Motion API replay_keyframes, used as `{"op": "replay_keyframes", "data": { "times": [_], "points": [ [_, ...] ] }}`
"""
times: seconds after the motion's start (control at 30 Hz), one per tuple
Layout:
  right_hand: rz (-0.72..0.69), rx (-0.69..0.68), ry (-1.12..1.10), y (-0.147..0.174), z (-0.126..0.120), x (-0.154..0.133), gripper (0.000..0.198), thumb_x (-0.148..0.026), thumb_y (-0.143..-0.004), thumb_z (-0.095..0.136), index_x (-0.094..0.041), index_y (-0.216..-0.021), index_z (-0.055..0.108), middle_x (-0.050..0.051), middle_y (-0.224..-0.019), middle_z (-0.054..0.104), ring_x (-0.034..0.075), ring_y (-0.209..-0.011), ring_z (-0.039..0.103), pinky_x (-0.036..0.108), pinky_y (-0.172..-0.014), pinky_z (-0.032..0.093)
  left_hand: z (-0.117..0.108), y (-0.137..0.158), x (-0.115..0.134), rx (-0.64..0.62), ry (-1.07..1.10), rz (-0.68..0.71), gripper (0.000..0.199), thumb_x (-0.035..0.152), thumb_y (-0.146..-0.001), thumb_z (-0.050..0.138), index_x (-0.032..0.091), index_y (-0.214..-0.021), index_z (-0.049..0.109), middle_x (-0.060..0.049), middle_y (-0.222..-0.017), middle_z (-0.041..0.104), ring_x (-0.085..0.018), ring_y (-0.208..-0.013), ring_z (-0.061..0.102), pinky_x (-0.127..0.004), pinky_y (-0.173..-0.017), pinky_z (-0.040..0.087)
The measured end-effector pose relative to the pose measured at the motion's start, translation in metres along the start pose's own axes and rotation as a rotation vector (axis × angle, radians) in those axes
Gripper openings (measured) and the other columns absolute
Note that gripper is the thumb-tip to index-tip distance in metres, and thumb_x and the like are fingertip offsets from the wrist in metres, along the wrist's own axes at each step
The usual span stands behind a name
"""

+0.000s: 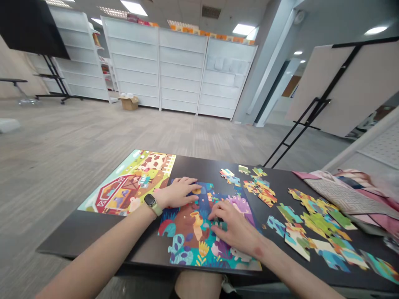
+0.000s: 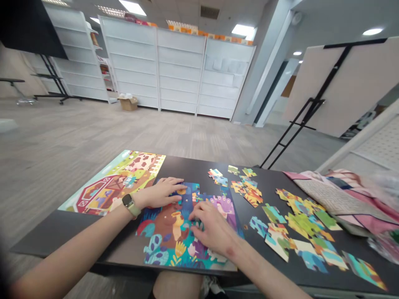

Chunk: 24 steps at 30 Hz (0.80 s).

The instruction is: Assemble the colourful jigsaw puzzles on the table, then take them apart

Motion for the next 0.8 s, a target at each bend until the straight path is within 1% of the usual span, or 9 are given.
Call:
{"op": "replay_keyframes", "data": {
  "times": [0.13, 0.2, 0.27, 0.33, 0.43, 0.5, 0.6, 0.7, 0.8],
  "points": [
    [0.045, 0.067, 0.088, 0.009, 0.003, -0.003, 0.010, -0.011, -0.084, 0.066, -0.021, -0.086, 0.066, 0.002, -0.094, 0.067, 0.020, -0.094, 0.062, 0.034, -0.084, 0.049, 0.002, 0.000, -0.002, 0.002, -0.012, 0.011, 0.046, 0.047, -0.102, 0.047, 0.030, -0.145, 0.048, -0.011, -0.157, 0.040, -0.034, -0.142, 0.038, -0.054, -0.112, 0.032],
    [0.052, 0.112, 0.135, 0.019, 0.007, -0.009, 0.010, -0.012, -0.088, 0.062, -0.021, -0.085, 0.068, 0.003, -0.093, 0.069, 0.020, -0.094, 0.062, 0.035, -0.083, 0.049, 0.004, 0.000, -0.003, 0.012, -0.017, 0.016, 0.047, 0.048, -0.102, 0.047, 0.031, -0.146, 0.047, -0.010, -0.157, 0.040, -0.034, -0.141, 0.038, -0.054, -0.112, 0.033],
    [0.053, 0.165, 0.191, 0.032, 0.013, -0.017, 0.014, -0.015, -0.091, 0.059, -0.022, -0.094, 0.071, 0.004, -0.102, 0.072, 0.023, -0.102, 0.062, 0.039, -0.090, 0.049, 0.004, 0.000, -0.003, 0.016, -0.017, 0.019, 0.047, 0.047, -0.102, 0.047, 0.033, -0.146, 0.046, -0.010, -0.158, 0.040, -0.034, -0.142, 0.038, -0.054, -0.112, 0.033],
    [0.065, 0.216, 0.243, 0.046, 0.021, -0.024, 0.022, -0.021, -0.092, 0.057, -0.022, -0.110, 0.071, 0.006, -0.119, 0.072, 0.026, -0.115, 0.059, 0.043, -0.098, 0.047, 0.004, 0.000, -0.002, 0.011, -0.016, 0.015, 0.046, 0.046, -0.102, 0.047, 0.033, -0.147, 0.046, -0.009, -0.158, 0.039, -0.034, -0.142, 0.037, -0.055, -0.112, 0.033],
    [0.102, 0.246, 0.300, 0.064, 0.034, -0.029, 0.043, -0.032, -0.091, 0.058, -0.019, -0.132, 0.063, 0.006, -0.141, 0.062, 0.030, -0.127, 0.055, 0.045, -0.104, 0.046, 0.003, 0.001, 0.000, -0.001, -0.020, 0.003, 0.046, 0.044, -0.102, 0.048, 0.032, -0.146, 0.047, -0.010, -0.158, 0.039, -0.034, -0.143, 0.036, -0.056, -0.113, 0.032],
    [0.133, 0.232, 0.313, 0.069, 0.042, -0.028, 0.053, -0.037, -0.090, 0.059, -0.019, -0.140, 0.057, 0.005, -0.147, 0.056, 0.032, -0.129, 0.054, 0.046, -0.105, 0.047, 0.002, 0.001, 0.002, -0.013, -0.024, -0.006, 0.046, 0.044, -0.102, 0.048, 0.032, -0.147, 0.047, -0.011, -0.158, 0.039, -0.034, -0.144, 0.036, -0.056, -0.114, 0.032],
    [0.174, 0.201, 0.299, 0.071, 0.046, -0.025, 0.059, -0.039, -0.089, 0.058, -0.021, -0.145, 0.053, 0.002, -0.152, 0.050, 0.033, -0.133, 0.052, 0.047, -0.108, 0.045, 0.002, 0.001, 0.001, -0.015, -0.020, -0.008, 0.046, 0.045, -0.102, 0.048, 0.033, -0.147, 0.047, -0.010, -0.158, 0.039, -0.034, -0.143, 0.037, -0.057, -0.113, 0.033],
    [0.201, 0.194, 0.267, 0.071, 0.045, -0.022, 0.059, -0.043, -0.090, 0.058, -0.024, -0.146, 0.051, 0.000, -0.154, 0.047, 0.032, -0.135, 0.051, 0.047, -0.110, 0.044, 0.001, -0.001, -0.001, 0.056, -0.005, 0.030, 0.041, 0.046, -0.102, 0.047, 0.032, -0.140, 0.055, -0.008, -0.153, 0.047, -0.032, -0.140, 0.043, -0.053, -0.113, 0.036],
    [0.197, 0.252, 0.265, 0.073, 0.048, -0.019, 0.057, -0.053, -0.091, 0.057, -0.028, -0.142, 0.053, -0.001, -0.153, 0.050, 0.030, -0.133, 0.053, 0.045, -0.109, 0.045, 0.000, -0.003, -0.006, 0.178, 0.028, 0.097, 0.038, 0.047, -0.103, 0.043, 0.030, -0.129, 0.064, -0.007, -0.141, 0.059, -0.027, -0.130, 0.054, -0.044, -0.111, 0.043]
  ]
}}
Point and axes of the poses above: each hand's wrist, its own y-axis away from the middle knuckle, its own z-axis out of the palm, x = y × z, the point moved 5 cm from there along -y, towards the middle knuckle
